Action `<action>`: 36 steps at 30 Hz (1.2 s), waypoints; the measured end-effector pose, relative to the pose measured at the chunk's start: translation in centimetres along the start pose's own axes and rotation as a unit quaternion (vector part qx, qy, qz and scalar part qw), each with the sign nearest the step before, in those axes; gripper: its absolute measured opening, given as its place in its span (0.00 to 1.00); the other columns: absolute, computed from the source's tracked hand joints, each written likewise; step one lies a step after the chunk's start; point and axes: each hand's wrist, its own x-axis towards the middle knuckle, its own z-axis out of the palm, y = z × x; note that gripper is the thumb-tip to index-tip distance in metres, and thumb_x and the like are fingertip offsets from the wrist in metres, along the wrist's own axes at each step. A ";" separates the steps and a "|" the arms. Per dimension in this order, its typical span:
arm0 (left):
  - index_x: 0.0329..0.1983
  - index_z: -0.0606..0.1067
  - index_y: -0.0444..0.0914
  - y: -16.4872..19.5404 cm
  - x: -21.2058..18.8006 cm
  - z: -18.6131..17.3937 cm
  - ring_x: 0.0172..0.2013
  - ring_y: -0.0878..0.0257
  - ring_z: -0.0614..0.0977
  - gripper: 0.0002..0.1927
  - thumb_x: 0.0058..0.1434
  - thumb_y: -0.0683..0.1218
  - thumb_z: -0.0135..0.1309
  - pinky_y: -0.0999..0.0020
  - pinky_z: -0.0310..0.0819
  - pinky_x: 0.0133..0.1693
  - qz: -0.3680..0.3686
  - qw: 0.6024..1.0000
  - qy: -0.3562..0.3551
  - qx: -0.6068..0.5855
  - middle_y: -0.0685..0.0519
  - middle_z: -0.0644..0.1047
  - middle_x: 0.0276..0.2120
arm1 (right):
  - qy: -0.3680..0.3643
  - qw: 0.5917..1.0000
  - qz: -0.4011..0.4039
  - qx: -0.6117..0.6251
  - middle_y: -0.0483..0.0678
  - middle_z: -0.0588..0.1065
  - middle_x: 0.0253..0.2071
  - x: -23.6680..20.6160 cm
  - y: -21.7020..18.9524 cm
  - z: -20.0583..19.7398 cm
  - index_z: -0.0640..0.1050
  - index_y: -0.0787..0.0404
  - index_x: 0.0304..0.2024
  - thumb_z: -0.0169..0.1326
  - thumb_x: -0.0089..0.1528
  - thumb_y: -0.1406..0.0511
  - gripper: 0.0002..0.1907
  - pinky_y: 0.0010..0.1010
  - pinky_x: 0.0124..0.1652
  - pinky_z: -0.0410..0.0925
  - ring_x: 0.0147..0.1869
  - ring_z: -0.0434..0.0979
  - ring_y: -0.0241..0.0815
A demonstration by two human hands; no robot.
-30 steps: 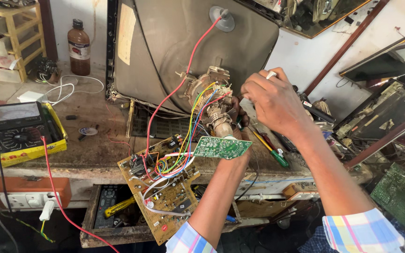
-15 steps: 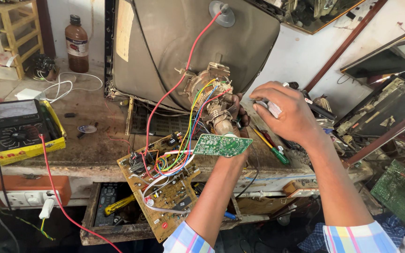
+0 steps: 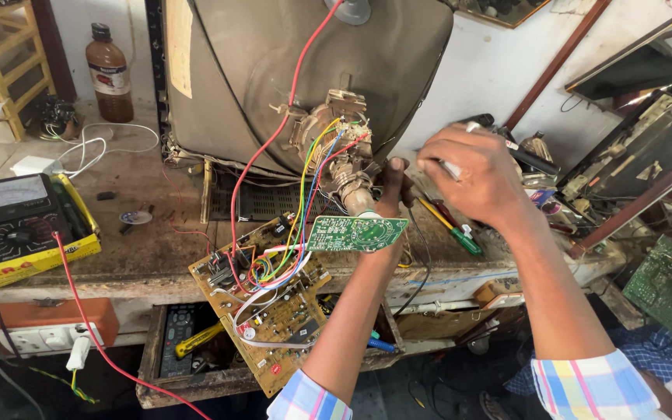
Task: The person repairs the circuit boards of an opened CRT television at a cluttered workbench. They strip and position wires on the tube's neck board, then use a soldering iron to solder the connections while holding a solder reel, and probe components with a multimeter.
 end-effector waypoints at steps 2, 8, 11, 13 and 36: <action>0.44 0.72 0.37 -0.2 0.2 -0.2 0.24 0.67 0.76 0.18 0.60 0.51 0.66 0.71 0.70 0.26 0.011 1.000 -0.008 -0.007 0.54 0.75 0.26 | 0.017 0.999 0.022 0.017 0.52 0.79 0.39 -0.3 0.2 -0.3 0.80 0.65 0.38 0.61 0.61 0.74 0.04 0.36 0.42 0.71 0.42 0.80 0.49; 0.43 0.74 0.35 -0.2 -0.1 -0.5 0.26 0.67 0.76 0.17 0.62 0.51 0.65 0.71 0.69 0.26 0.030 0.999 -0.041 -0.010 0.54 0.77 0.28 | 0.035 0.998 0.020 0.047 0.53 0.80 0.46 -1.1 -0.4 -0.2 0.80 0.65 0.47 0.61 0.63 0.73 0.09 0.36 0.49 0.74 0.49 0.82 0.48; 0.42 0.73 0.35 -0.1 -0.2 -0.5 0.24 0.66 0.76 0.17 0.62 0.50 0.65 0.70 0.68 0.24 0.030 0.998 -0.044 -0.016 0.53 0.76 0.28 | 0.016 1.000 0.001 0.023 0.52 0.80 0.46 -0.9 -1.0 0.1 0.80 0.65 0.46 0.62 0.62 0.72 0.10 0.36 0.46 0.73 0.47 0.82 0.50; 0.42 0.72 0.35 -0.1 -0.2 -0.5 0.23 0.66 0.75 0.17 0.62 0.50 0.65 0.70 0.67 0.22 0.026 0.999 -0.038 -0.007 0.53 0.76 0.26 | -0.003 1.000 -0.009 0.000 0.51 0.80 0.44 -0.8 -1.1 0.1 0.80 0.64 0.44 0.62 0.62 0.73 0.08 0.37 0.44 0.73 0.45 0.81 0.50; 0.38 0.77 0.34 -0.9 -0.2 -0.8 0.24 0.68 0.73 0.19 0.60 0.55 0.64 0.70 0.65 0.24 -0.019 1.000 -0.008 0.011 0.54 0.76 0.27 | 0.040 0.998 -0.023 -0.053 0.50 0.79 0.42 -1.4 -0.8 0.2 0.79 0.65 0.43 0.62 0.64 0.72 0.06 0.37 0.44 0.72 0.43 0.80 0.50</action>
